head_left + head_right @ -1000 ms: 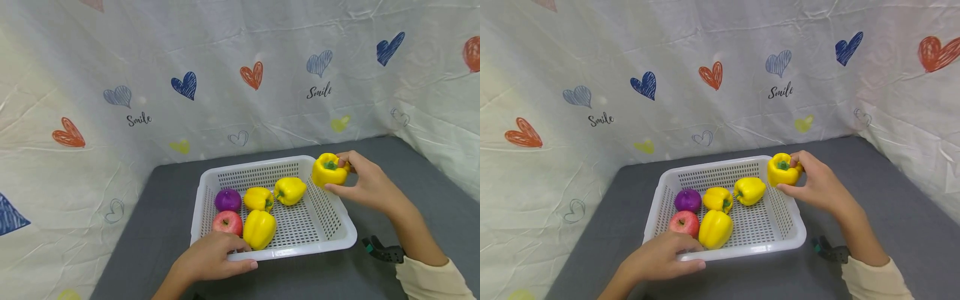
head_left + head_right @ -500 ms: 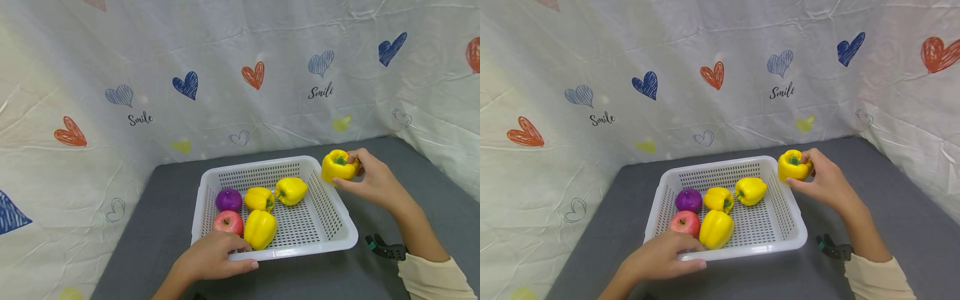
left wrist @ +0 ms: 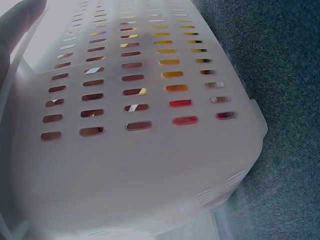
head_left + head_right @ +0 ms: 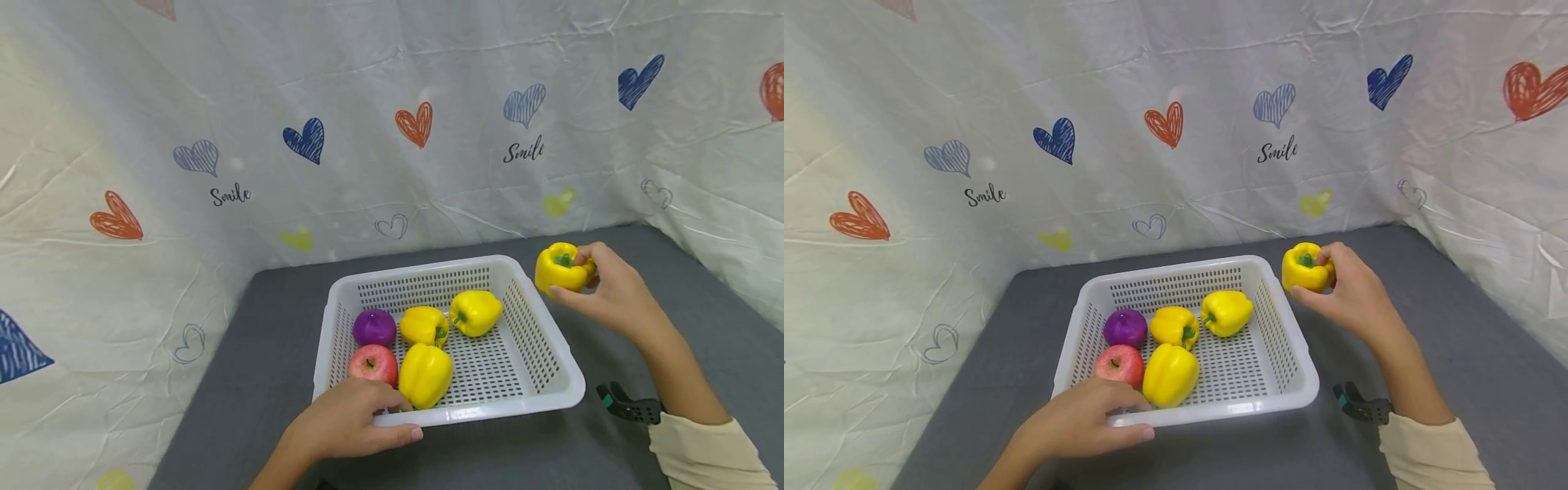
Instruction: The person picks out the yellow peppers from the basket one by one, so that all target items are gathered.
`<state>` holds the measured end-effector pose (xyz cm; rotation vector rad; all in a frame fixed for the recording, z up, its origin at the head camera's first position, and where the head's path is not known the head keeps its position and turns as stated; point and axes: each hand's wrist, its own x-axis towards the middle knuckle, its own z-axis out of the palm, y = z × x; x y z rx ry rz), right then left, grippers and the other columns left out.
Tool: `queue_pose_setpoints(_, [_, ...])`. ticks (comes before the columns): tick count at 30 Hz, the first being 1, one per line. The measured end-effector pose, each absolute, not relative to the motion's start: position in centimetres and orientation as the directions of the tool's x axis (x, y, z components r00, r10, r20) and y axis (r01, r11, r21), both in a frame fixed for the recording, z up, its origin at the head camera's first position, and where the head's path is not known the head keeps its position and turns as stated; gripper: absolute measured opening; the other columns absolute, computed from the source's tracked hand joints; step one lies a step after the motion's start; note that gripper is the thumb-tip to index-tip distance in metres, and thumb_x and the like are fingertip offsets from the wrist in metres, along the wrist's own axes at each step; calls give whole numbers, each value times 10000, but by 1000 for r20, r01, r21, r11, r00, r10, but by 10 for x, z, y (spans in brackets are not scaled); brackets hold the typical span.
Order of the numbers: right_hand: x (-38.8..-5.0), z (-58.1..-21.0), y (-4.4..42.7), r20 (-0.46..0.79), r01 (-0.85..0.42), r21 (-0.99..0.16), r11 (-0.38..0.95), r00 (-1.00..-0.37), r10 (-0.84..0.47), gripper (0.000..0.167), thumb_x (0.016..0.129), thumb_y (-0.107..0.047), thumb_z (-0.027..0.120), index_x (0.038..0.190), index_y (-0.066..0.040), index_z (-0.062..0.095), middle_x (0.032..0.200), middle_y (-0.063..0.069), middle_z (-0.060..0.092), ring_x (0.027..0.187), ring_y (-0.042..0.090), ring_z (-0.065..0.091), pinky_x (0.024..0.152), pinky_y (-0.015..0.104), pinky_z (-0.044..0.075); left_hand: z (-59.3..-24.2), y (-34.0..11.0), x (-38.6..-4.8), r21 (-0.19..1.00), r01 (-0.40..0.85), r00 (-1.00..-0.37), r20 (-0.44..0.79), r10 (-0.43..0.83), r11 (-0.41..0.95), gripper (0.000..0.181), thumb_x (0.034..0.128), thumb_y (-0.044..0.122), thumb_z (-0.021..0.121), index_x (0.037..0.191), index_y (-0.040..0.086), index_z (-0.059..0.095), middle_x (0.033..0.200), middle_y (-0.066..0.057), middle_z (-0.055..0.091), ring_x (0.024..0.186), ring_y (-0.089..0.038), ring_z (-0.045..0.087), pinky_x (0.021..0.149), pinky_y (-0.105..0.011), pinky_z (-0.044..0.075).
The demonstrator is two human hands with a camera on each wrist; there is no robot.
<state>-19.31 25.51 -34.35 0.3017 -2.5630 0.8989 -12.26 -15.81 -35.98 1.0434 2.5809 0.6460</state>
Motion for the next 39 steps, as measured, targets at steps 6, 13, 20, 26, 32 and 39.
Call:
queue_pose_setpoints(6, [-196,-346,254,421,-290,-552,782,-906,-39,569,794,-239,858,1094,21,450,999,185,522,841,343,519,662,372,459,-359,-158,-123,503,582,-699,-91,709,639,429,922,586,615,1047,206,771,788,247,603,665,37,541,639,-176,490])
queue_pose_setpoints(13, [-202,-353,255,373,-253,-574,779,-927,-26,569,799,-249,854,1085,34,451,986,194,503,802,326,513,618,361,462,-360,-158,-122,502,583,-699,-89,709,638,428,923,586,614,1041,207,771,784,249,602,660,39,539,634,-175,488])
queue_pose_setpoints(20, [-208,-363,256,356,-248,-573,781,-934,-35,563,789,-229,858,1078,52,465,990,208,505,780,321,513,605,366,464,-360,-158,-122,498,582,-703,-89,706,643,426,921,588,616,1039,210,770,793,249,606,667,40,541,642,-176,489])
queue_pose_setpoints(26, [-213,-371,256,342,-244,-571,784,-939,-43,528,784,-217,858,1050,32,476,992,190,514,794,318,512,615,374,459,-360,-158,-122,505,577,-702,-97,706,642,431,926,591,608,1041,208,766,804,244,606,691,34,549,662,-184,494])
queue_pose_setpoints(32, [-216,-378,255,327,-240,-560,793,-943,-55,511,779,-204,851,1042,22,476,996,188,514,825,324,512,646,398,460,-360,-158,-122,511,579,-697,-94,711,635,423,930,583,610,1038,204,765,804,239,604,704,32,549,668,-185,494])
queue_pose_setpoints(39, [-220,-384,252,279,-219,-530,819,-957,-75,539,794,-258,841,1076,27,481,993,186,513,832,317,499,661,412,442,-359,-158,-122,516,568,-700,-107,706,641,435,925,590,606,1049,205,766,789,242,603,679,34,547,656,-180,495])
